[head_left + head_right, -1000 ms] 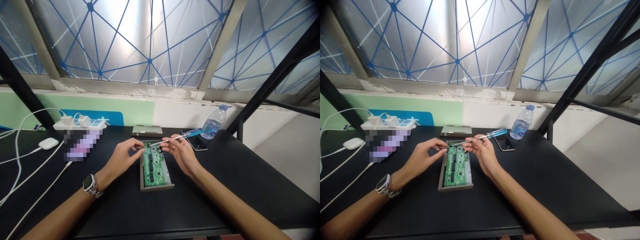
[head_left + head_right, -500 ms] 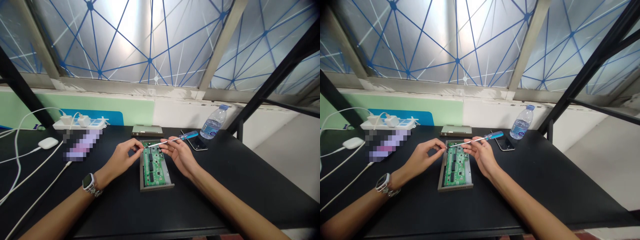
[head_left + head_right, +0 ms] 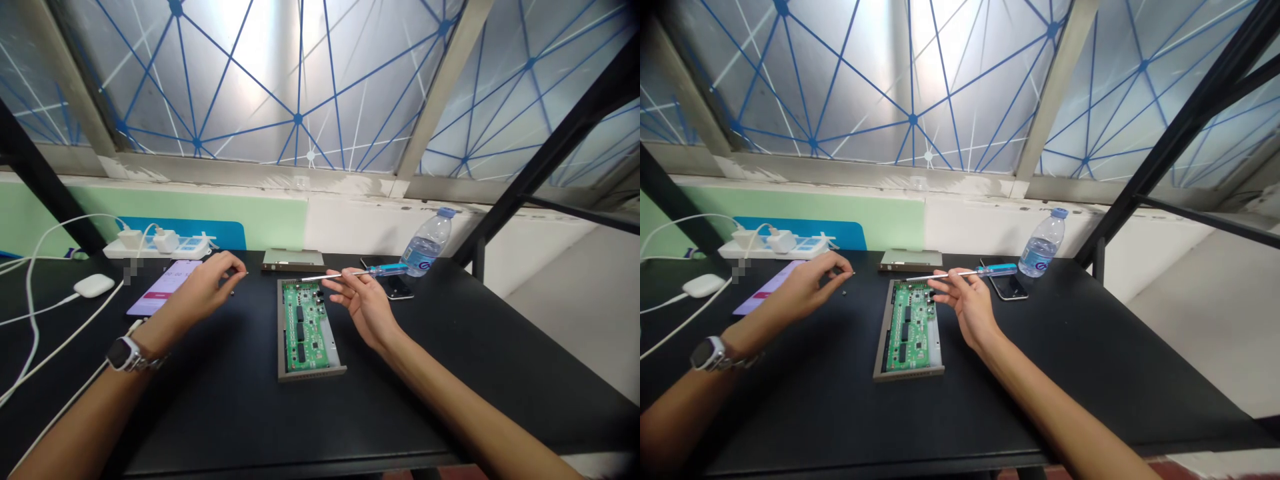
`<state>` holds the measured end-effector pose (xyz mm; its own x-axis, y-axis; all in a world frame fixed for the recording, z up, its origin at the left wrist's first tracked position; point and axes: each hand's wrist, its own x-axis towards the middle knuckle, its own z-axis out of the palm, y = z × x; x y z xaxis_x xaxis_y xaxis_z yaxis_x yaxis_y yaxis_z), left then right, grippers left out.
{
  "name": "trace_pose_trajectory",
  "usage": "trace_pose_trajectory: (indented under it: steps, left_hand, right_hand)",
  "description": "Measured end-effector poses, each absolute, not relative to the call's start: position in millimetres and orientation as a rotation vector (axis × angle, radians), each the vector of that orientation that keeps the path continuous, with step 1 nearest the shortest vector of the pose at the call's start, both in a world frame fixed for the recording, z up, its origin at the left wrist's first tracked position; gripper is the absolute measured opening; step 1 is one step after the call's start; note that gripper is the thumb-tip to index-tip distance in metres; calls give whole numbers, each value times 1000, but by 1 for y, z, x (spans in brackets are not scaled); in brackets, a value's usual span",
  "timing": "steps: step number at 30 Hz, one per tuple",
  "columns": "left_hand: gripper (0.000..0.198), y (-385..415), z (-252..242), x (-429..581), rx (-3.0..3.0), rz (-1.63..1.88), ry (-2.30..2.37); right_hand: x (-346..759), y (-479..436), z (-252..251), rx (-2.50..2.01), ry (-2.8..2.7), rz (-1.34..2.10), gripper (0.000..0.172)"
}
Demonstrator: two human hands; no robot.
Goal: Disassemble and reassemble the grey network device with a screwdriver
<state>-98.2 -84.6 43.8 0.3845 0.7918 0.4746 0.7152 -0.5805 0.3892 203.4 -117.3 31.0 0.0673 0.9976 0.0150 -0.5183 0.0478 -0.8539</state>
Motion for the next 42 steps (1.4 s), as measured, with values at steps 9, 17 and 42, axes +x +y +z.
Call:
trace_pose_trajectory:
  steps: [9, 17, 42]
  left_hand:
    - [18, -60, 13, -133, 2576, 470, 1529]
    - [19, -59, 11, -132, 2607, 400, 1569]
    - [30, -91, 74, -20, 2657, 103, 1141]
  right_hand:
    - [200, -119, 24, -857, -919, 1361, 25]
    - [200, -120, 21, -867, -967, 1366, 26]
    - [208, -119, 35, -866, -978, 1303, 30]
